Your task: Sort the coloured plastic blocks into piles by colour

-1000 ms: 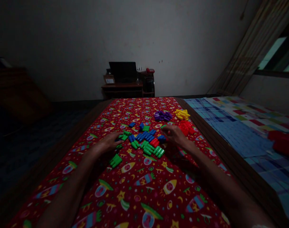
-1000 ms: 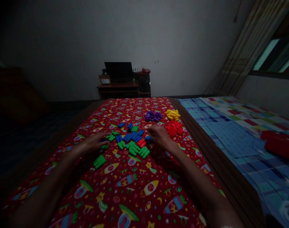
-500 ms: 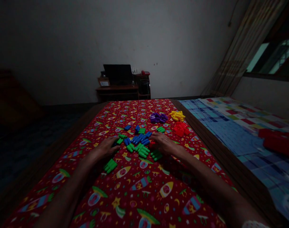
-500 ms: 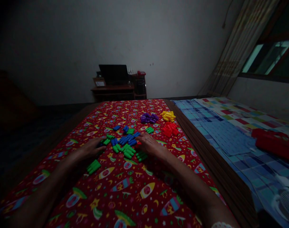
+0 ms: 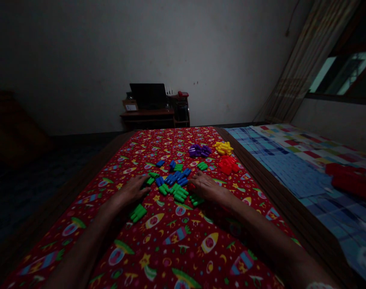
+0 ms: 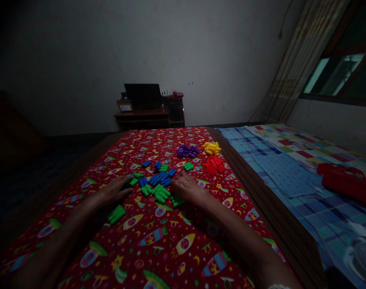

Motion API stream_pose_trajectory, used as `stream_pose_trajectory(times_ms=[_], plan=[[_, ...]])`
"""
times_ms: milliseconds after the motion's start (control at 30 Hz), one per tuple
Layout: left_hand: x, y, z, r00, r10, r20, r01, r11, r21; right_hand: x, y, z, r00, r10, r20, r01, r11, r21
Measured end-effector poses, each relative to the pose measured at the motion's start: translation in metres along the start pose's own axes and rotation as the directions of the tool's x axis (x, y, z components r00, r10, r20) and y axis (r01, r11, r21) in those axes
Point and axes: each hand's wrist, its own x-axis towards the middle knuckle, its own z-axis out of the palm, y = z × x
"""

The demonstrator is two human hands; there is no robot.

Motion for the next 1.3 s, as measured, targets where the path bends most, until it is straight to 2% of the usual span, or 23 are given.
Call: stream_pose_trajectory(times_ms=[133,200,267,333,400,467,567,633,767,900,967,1033,1133,1233,1300], plan=[[0.001,-0.001,0.002,1.0,-0.007,0.021,0.007,1.0,0.019,0.004,-0.002,-0.015,0.999,0.037,0.011,-0.039,0.989,0.143],[0.0,-0.002,0.003,1.0,-0.003,0.011,0.003,1.0,0.013,0.007,0.005,-0.031,0.998,0.054,-0.037,-0.046,0.98,0.191],[0.0,-0.003,0.004,1.0,0.001,-0.009,-0.001,1.0,0.005,0.008,0.019,-0.05,0.988,0.091,-0.121,-0.072,0.985,0.156],[0.0,-0.004,0.003,1.0,0.003,-0.013,-0.003,1.0,-0.001,0.008,0.038,-0.071,0.98,0.132,-0.148,-0.124,0.991,0.058],[-0.001,-0.003,0.002,1.0,0.008,0.012,-0.008,1.0,-0.006,0.007,0.058,-0.089,0.979,0.191,-0.072,-0.195,0.979,-0.06],[-0.001,-0.002,0.0,1.0,0.011,0.028,-0.011,1.0,-0.01,0.007,0.075,-0.103,0.959,0.276,0.062,-0.262,0.95,-0.17],[-0.002,-0.003,-0.001,1.0,0.005,0.009,-0.005,1.0,-0.013,0.01,0.09,-0.112,0.902,0.371,0.219,-0.309,0.911,-0.272],[-0.002,-0.004,0.001,1.0,0.002,0.0,-0.002,1.0,-0.012,0.013,0.093,-0.114,0.885,0.372,0.281,-0.294,0.913,-0.283],[-0.003,-0.005,0.002,1.0,0.006,-0.016,-0.007,0.999,-0.036,0.016,0.092,-0.116,0.876,0.333,0.35,-0.286,0.941,-0.18],[-0.004,-0.004,0.0,1.0,0.007,-0.013,-0.008,0.999,-0.042,0.016,0.086,-0.121,0.889,0.365,0.277,-0.33,0.929,-0.166],[-0.003,-0.003,-0.003,1.0,0.007,0.008,-0.006,0.999,-0.032,0.017,0.077,-0.119,0.915,0.355,0.19,-0.329,0.931,-0.156],[-0.001,-0.002,-0.004,1.0,0.012,0.021,-0.011,0.999,-0.03,0.019,0.062,-0.107,0.941,0.325,0.096,-0.319,0.945,-0.066],[0.0,0.001,-0.006,1.0,-0.001,-0.005,0.001,0.999,-0.036,0.019,0.033,-0.071,0.951,0.306,-0.047,-0.3,0.948,0.106],[-0.003,0.018,-0.008,0.99,-0.006,-0.14,0.005,1.0,-0.009,0.008,0.005,-0.025,0.952,0.275,-0.132,-0.262,0.959,0.11],[-0.009,0.042,-0.009,0.956,0.075,-0.282,-0.066,0.997,0.043,-0.002,-0.006,0.001,0.95,0.279,-0.138,-0.269,0.959,0.087]])
